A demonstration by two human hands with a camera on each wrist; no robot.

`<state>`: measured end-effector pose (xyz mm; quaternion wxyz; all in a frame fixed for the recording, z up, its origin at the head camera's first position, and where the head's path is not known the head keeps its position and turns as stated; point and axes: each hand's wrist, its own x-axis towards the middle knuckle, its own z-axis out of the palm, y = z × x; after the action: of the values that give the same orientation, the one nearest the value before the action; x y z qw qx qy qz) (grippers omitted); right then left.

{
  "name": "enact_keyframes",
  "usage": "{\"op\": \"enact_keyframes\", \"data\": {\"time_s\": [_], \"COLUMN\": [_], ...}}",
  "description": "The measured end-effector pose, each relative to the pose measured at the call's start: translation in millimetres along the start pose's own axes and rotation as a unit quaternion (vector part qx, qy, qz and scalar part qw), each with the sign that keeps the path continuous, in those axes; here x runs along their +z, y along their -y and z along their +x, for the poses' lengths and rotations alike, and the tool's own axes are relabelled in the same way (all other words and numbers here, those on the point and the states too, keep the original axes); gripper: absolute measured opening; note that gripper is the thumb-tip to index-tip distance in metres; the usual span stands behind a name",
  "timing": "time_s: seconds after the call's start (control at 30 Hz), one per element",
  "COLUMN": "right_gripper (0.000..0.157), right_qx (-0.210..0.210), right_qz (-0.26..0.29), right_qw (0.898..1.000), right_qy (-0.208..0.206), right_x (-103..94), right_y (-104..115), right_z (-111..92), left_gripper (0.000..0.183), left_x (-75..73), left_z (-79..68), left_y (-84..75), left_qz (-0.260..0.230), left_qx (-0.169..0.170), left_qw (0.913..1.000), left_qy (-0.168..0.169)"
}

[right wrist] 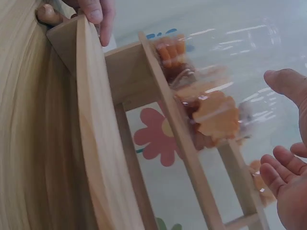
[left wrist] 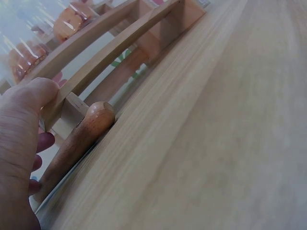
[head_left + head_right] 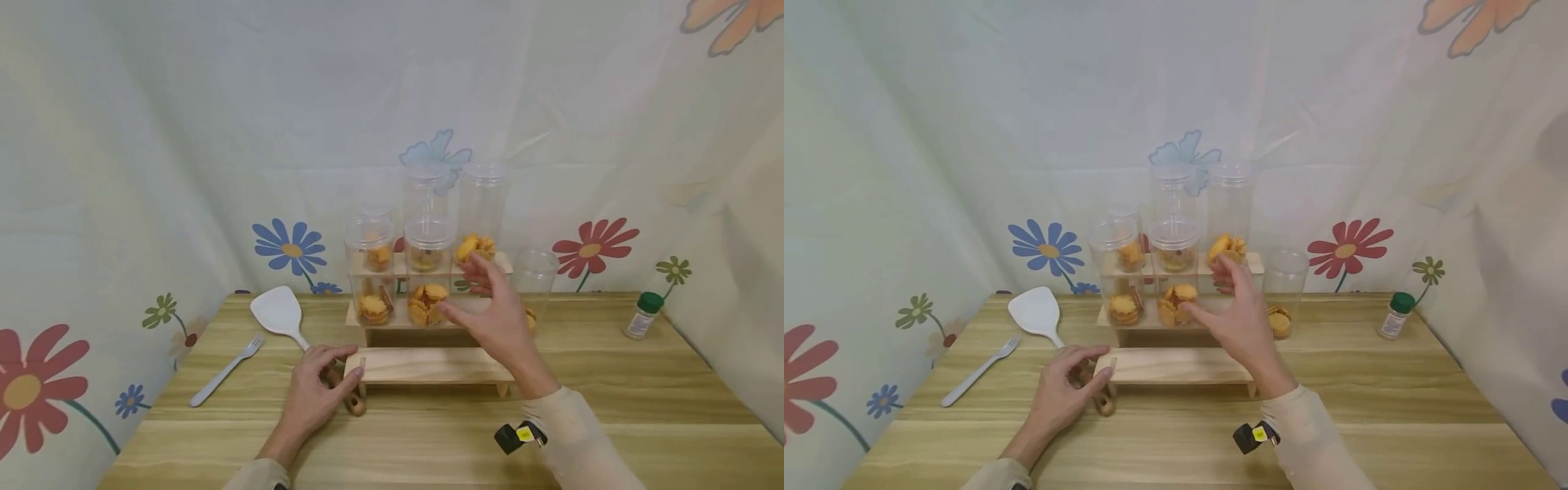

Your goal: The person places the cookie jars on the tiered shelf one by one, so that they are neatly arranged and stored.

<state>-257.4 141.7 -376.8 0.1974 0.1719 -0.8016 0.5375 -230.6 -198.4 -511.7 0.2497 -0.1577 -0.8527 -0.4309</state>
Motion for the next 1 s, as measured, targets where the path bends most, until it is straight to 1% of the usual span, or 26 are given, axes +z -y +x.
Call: {"op": "enact_keyframes", "data": {"time_s": [0.1, 0.2, 0.33, 0.43, 0.53, 0.63, 0.73, 0.87, 1.0], "right_gripper": [0.094, 0.09, 0.088, 0.088, 0.09, 0.094, 0.097, 0.101, 0.102], "right_qx": [-0.014, -0.043, -0.09, -0.102, -0.08, -0.037, 0.004, 0.046, 0.092], "right_qz": [0.016, 0.019, 0.013, 0.002, -0.016, -0.033, -0.036, -0.033, -0.034], "right_qw": [1.0, 0.999, 0.994, 0.989, 0.988, 0.989, 0.99, 0.989, 0.987], "right_qy": [-0.01, -0.025, -0.068, -0.106, -0.128, -0.137, -0.14, -0.135, -0.126], "right_x": [-11.8, -25.8, -47.1, -62.4, -76.6, -88.8, -98.2, -104.6, -104.7], "right_y": [1.9, 3.0, 3.4, 1.4, -5.4, -15.7, -27.4, -42.3, -58.4], "right_z": [-1.5, -1.8, 0.5, 2.3, 3.7, 4.3, 3.7, 2.3, 0.4], "left_gripper": [0.035, 0.036, 0.036, 0.036, 0.036, 0.036, 0.036, 0.036, 0.036], "left_x": [-1.0, -1.3, -1.0, -0.8, -1.0, -1.4, -1.5, -1.5, -1.9], "left_z": [-0.3, -0.3, -0.2, -0.1, -0.3, -0.5, -0.8, -0.9, -0.6], "left_y": [0.4, 0.2, -0.3, -1.1, -1.7, -2.3, -2.7, -2.9, -4.2], "left_qz": [0.002, 0.002, 0.004, 0.006, 0.006, 0.003, 0.003, 0.003, 0.001], "left_qx": [0.0, 0.0, -0.001, -0.001, -0.003, -0.005, -0.007, -0.009, -0.009], "left_qw": [1.0, 1.0, 1.0, 1.0, 1.0, 1.0, 1.0, 0.9999, 1.0], "left_qy": [-0.001, -0.001, 0.0, 0.001, 0.002, 0.003, 0.004, 0.005, 0.004]}}
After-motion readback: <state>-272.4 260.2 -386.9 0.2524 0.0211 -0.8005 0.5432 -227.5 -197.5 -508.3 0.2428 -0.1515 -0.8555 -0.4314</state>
